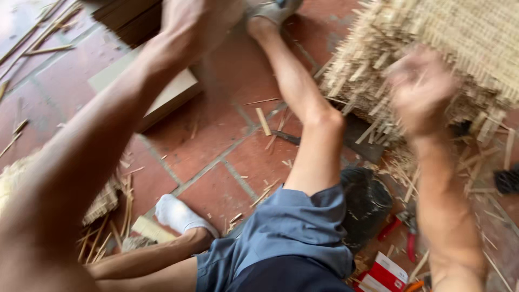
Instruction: The person sits on the floor weaving thin bamboo sticks into a square mat. They apply glue to a cardboard backing with a small roller, lay woven sticks onto it, press sticks into the weave, and lift the finished mat to check it before continuing with another.
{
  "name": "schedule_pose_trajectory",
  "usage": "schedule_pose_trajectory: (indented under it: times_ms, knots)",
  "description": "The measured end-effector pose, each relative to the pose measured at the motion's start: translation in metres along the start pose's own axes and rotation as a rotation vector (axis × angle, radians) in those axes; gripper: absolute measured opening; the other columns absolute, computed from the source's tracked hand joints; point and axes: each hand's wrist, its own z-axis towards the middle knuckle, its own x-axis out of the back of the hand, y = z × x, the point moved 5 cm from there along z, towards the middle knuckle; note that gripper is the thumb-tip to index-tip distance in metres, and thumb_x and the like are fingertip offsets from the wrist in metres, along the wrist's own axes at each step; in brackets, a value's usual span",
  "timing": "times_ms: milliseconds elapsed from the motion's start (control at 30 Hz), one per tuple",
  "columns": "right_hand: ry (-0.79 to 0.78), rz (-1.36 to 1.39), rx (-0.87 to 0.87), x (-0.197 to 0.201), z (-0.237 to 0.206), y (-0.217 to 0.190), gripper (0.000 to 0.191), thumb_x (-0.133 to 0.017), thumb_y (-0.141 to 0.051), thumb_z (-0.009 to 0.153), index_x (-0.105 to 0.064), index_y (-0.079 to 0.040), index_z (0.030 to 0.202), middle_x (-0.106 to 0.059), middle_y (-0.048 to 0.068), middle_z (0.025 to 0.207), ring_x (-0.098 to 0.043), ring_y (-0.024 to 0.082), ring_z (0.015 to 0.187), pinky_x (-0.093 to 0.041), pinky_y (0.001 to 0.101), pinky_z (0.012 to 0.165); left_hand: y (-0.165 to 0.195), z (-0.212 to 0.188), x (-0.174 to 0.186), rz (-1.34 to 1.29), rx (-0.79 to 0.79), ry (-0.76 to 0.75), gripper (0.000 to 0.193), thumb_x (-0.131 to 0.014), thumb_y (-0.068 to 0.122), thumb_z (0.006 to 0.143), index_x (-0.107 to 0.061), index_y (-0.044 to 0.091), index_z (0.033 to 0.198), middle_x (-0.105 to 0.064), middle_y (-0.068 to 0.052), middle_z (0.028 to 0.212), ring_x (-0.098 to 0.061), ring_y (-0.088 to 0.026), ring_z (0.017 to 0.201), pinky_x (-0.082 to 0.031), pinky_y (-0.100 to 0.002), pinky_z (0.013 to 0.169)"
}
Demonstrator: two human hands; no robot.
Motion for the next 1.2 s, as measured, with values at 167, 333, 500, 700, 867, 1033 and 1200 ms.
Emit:
schedule_pose_trajectory:
  times_ms: [167, 333, 500, 700, 867, 1033, 1200]
  knots:
    - [-0.665, 0.029, -0.201, -0.276, -0.078, -0.071, 0.014, -0.07, -0.021, 0.099, -0.076, -0.009, 0.105, -0.076, 0.012, 0.093, -0.072, 0.029, 0.082, -0.057, 0.0422, 0.073, -0.168, -0.282, 0.022, 0.057, 0.597, -0.247, 0.022, -0.079, 0.017, 0.077, -0.081, 0.012, 0.098, -0.075, -0.013, 0.085, -0.072, -0.029, 0.069, -0.057, -0.043, 0.064]
    - [-0.966, -0.19, -0.013, -0.447, -0.149, -0.121, 0.047, -0.06, -0.04, 0.101, -0.061, -0.006, 0.133, -0.067, 0.02, 0.124, -0.064, 0.036, 0.117, -0.053, 0.0532, 0.094, -0.191, -0.53, -0.04, -0.158, 0.918, -0.253, 0.034, -0.074, 0.016, 0.078, -0.077, 0.012, 0.112, -0.078, -0.012, 0.095, -0.074, -0.024, 0.075, -0.059, -0.042, 0.068]
    - [-1.035, -0.357, 0.255, -0.475, -0.195, -0.144, 0.077, -0.065, -0.049, 0.087, -0.051, 0.004, 0.14, -0.042, 0.031, 0.151, -0.042, 0.045, 0.137, -0.037, 0.0669, 0.101, -0.073, -0.633, -0.126, -0.242, 1.244, -0.187, 0.023, -0.068, 0.032, 0.093, -0.078, 0.02, 0.11, -0.078, -0.008, 0.095, -0.073, -0.023, 0.077, -0.059, -0.041, 0.07]
    - [-1.151, -0.17, -0.067, -0.469, -0.211, -0.137, 0.028, -0.065, -0.026, 0.097, -0.072, -0.016, 0.123, -0.074, 0.012, 0.109, -0.07, 0.031, 0.104, -0.053, 0.0477, 0.098, 0.011, -0.66, -0.141, -0.321, 1.308, -0.115, 0.02, -0.073, 0.028, 0.089, -0.077, 0.018, 0.106, -0.076, -0.007, 0.091, -0.071, -0.021, 0.074, -0.057, -0.04, 0.067]
    - [-1.009, -0.088, -0.209, -0.472, -0.203, -0.117, 0.03, -0.067, -0.025, 0.101, -0.075, -0.01, 0.126, -0.072, 0.021, 0.1, -0.072, 0.039, 0.092, -0.058, 0.0492, 0.086, 0.005, -0.674, -0.131, -0.303, 1.358, -0.034, 0.018, -0.076, 0.025, 0.086, -0.077, 0.017, 0.102, -0.075, -0.005, 0.089, -0.069, -0.02, 0.072, -0.055, -0.039, 0.065]
    - [-0.914, 0.023, -0.113, -0.468, -0.202, -0.108, 0.032, -0.065, -0.021, 0.102, -0.07, -0.003, 0.128, -0.071, 0.021, 0.11, -0.069, 0.037, 0.101, -0.056, 0.048, 0.094, -0.056, -0.685, -0.1, -0.19, 1.375, 0.115, 0.017, -0.08, 0.022, 0.082, -0.076, 0.015, 0.098, -0.074, -0.004, 0.086, -0.067, -0.018, 0.07, -0.053, -0.038, 0.063]
    - [-0.943, 0.0, -0.153, -0.47, -0.206, -0.105, 0.036, -0.066, -0.021, 0.098, -0.069, -0.003, 0.129, -0.07, 0.021, 0.109, -0.068, 0.037, 0.102, -0.055, 0.0481, 0.092, -0.097, -0.689, -0.089, -0.122, 1.385, 0.246, 0.018, -0.084, 0.019, 0.079, -0.076, 0.013, 0.094, -0.073, -0.003, 0.083, -0.065, -0.017, 0.068, -0.052, -0.037, 0.06]
